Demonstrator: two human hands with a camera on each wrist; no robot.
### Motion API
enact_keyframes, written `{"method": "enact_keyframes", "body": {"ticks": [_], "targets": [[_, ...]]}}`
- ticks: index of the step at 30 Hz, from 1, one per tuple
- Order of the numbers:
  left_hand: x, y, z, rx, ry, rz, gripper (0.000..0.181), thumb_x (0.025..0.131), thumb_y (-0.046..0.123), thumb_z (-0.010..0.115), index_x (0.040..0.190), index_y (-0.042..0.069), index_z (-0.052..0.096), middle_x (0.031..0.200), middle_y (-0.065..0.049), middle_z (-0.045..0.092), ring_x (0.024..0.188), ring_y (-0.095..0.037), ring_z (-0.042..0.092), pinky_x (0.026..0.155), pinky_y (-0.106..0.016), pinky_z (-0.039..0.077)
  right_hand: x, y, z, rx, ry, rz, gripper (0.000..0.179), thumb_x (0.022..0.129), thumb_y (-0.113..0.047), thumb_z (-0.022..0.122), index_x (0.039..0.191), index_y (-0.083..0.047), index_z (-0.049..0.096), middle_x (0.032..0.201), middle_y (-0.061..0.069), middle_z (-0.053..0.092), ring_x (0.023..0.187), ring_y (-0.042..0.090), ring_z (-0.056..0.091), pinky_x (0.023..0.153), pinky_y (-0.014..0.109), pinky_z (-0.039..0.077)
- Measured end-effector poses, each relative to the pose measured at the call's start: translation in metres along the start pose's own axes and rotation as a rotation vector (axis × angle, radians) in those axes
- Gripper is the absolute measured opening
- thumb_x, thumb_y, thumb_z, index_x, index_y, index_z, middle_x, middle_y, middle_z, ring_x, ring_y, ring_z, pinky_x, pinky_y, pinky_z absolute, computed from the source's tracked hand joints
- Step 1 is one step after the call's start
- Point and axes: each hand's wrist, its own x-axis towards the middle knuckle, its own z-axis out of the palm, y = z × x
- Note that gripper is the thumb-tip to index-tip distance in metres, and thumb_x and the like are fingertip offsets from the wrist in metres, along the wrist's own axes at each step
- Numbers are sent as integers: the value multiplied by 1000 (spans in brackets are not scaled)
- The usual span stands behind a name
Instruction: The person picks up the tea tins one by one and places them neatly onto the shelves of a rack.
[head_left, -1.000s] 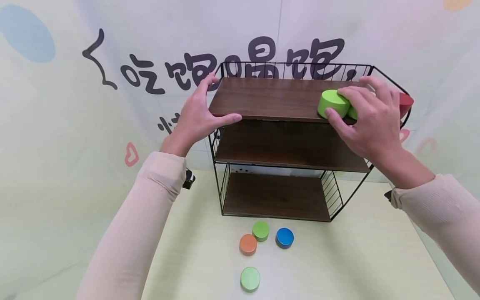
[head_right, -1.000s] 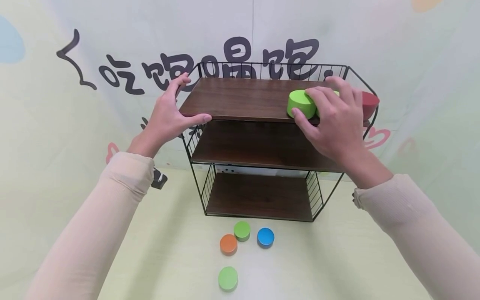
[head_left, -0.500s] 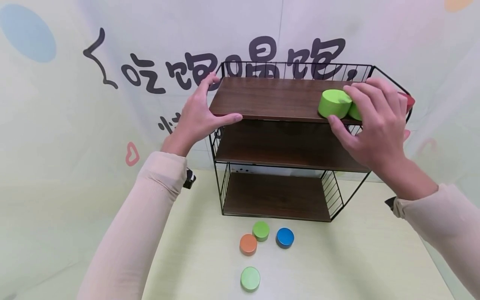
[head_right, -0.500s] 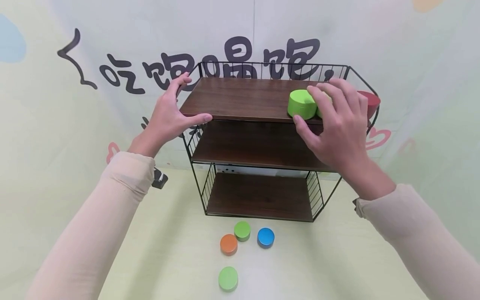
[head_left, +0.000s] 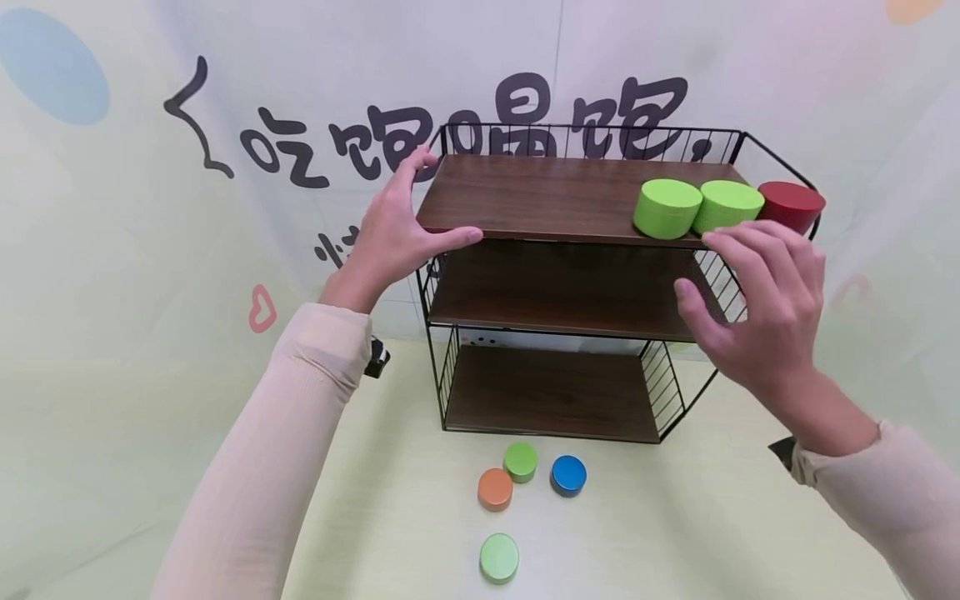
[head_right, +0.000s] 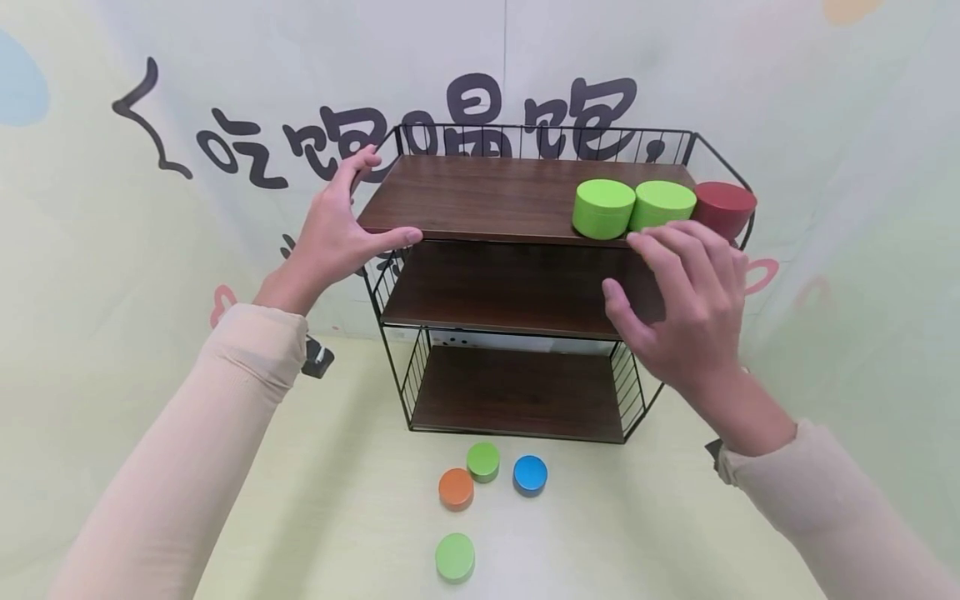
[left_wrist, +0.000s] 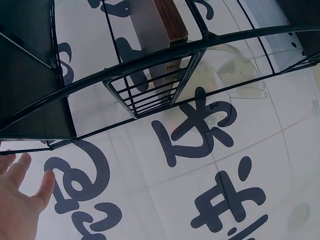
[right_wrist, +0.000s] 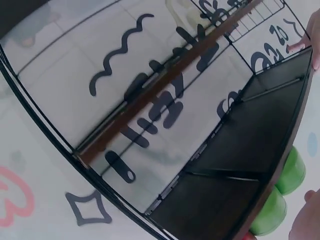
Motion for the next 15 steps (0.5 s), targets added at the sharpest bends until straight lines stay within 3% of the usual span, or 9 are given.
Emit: {"method": "enact_keyframes", "body": {"ticks": [9,15], "targets": [[-1,0,1,-6,-4,2,117,67,61,85,158,20,24,155,13,36,142,-5,31,115,-30,28,-37,-1,-7,34,-33,-14,48,91,-42,64,92,6,72,90,24,69,87,45,59,92,39,43],[0,0,1,-6,1,4,116,67,62,84,158,20,25,157,15,32,142,-3,30,114,-29,28,-68,4,-10,38,-141,5,45,92,-38,64,94,7,71,91,24,69,87,45,60,85,40,40]]}}
